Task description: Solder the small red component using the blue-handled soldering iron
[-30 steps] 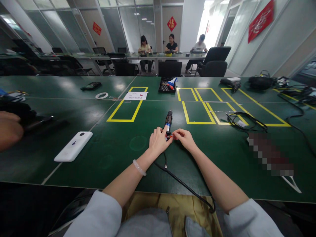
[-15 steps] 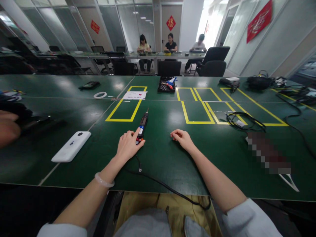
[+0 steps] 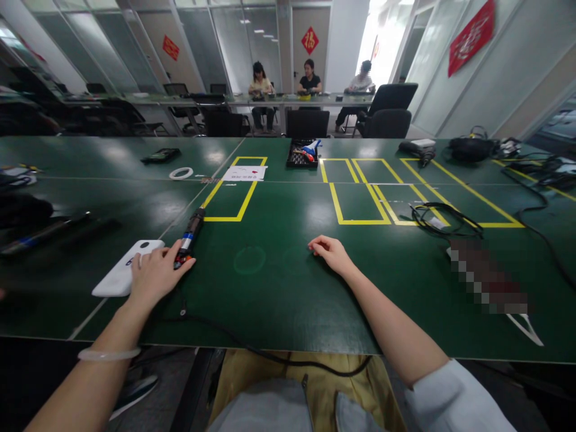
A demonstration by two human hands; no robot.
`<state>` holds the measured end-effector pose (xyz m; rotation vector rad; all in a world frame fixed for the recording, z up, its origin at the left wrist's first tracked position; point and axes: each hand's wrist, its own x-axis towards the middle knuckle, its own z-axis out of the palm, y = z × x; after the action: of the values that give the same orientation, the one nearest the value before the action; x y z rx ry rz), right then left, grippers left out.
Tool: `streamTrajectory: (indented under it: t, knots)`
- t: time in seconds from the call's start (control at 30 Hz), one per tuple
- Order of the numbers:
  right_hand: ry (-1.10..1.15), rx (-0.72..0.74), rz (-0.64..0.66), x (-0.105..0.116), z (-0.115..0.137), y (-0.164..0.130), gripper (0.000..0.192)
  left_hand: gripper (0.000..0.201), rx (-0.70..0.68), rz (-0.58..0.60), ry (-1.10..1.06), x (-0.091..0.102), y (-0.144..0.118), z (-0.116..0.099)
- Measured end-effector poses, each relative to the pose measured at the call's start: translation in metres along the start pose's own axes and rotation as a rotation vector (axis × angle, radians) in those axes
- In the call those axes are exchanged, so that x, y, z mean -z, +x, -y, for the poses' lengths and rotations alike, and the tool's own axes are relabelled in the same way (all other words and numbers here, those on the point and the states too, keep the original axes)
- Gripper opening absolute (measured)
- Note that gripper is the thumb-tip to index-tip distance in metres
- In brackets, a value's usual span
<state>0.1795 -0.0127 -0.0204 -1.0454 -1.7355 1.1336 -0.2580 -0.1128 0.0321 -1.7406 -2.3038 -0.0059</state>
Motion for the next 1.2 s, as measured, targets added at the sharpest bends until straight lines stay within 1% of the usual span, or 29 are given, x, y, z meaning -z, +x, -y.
streamTrajectory:
  t: [0.07,0.13,0.2,0.27,0.37,0.43,0.47,0.5,0.53,0.6,0.63,0.67,0.7,0.77,0.8,0.87,0.97,1.07,1.13,1.2]
  knots:
    - [0.007,-0.002,-0.001,0.000,0.001,0.000,0.018,0.060,0.022,-0.062,0.019,0.005,-0.004,-0.002]
    - [0.010,-0.005,0.000,0.000,0.002,-0.001,0.018,0.052,0.013,-0.132,0.036,0.011,-0.010,-0.010]
    - [0.007,-0.008,0.007,0.000,0.002,-0.001,0.018,0.040,-0.015,-0.146,0.040,0.017,-0.014,-0.019]
    - [-0.006,-0.004,0.013,0.001,0.002,0.000,0.018,0.034,0.006,-0.091,0.045,0.024,-0.014,-0.025]
    - [-0.026,0.005,0.015,0.000,0.002,0.000,0.018,0.035,0.108,0.015,0.045,0.035,-0.006,-0.028]
    - [-0.036,0.004,0.017,0.000,0.002,0.001,0.018,0.036,0.145,0.041,0.011,0.044,0.003,-0.033]
    - [-0.041,0.004,0.020,0.000,0.002,0.001,0.018,0.036,0.138,0.037,-0.031,0.048,0.007,-0.039]
    - [-0.045,0.004,0.023,0.000,0.002,0.001,0.018,0.036,0.113,0.032,-0.105,0.051,0.011,-0.048]
    - [-0.046,0.003,0.027,0.000,0.002,0.001,0.018,0.036,0.066,0.037,-0.223,0.053,0.014,-0.060]
    - [-0.043,0.004,0.033,0.000,0.003,0.001,0.018,0.032,-0.073,0.107,-0.569,0.054,0.017,-0.095]
    - [-0.041,0.007,0.036,0.000,0.003,0.001,0.018,0.032,-0.156,0.187,-0.784,0.053,0.018,-0.116]
    - [-0.038,0.011,0.039,0.000,0.003,0.000,0.018,0.033,-0.216,0.292,-0.968,0.052,0.018,-0.138]
    - [-0.033,0.015,0.045,0.001,0.003,0.000,0.018,0.034,-0.259,0.393,-1.116,0.050,0.018,-0.160]
    - [-0.007,0.018,0.057,0.001,0.002,0.000,0.018,0.035,-0.312,0.508,-1.288,0.047,0.018,-0.199]
    - [0.015,0.018,0.063,0.001,0.002,0.000,0.019,0.036,-0.322,0.533,-1.332,0.046,0.018,-0.215]
    - [0.077,0.018,0.087,0.001,0.004,0.000,0.022,0.040,-0.337,0.566,-1.382,0.043,0.018,-0.240]
    - [0.176,0.026,0.173,0.000,0.009,-0.002,0.029,0.047,-0.370,0.643,-1.468,0.036,0.017,-0.260]
    - [0.241,0.034,0.253,-0.002,0.014,-0.004,0.029,0.052,-0.386,0.710,-1.556,0.025,0.014,-0.268]
    - [0.254,0.033,0.260,-0.004,0.013,-0.004,0.029,0.050,-0.353,0.712,-1.594,0.019,0.011,-0.270]
    - [0.243,0.032,0.213,-0.005,0.011,-0.003,0.029,0.043,-0.285,0.702,-1.621,0.016,0.009,-0.269]
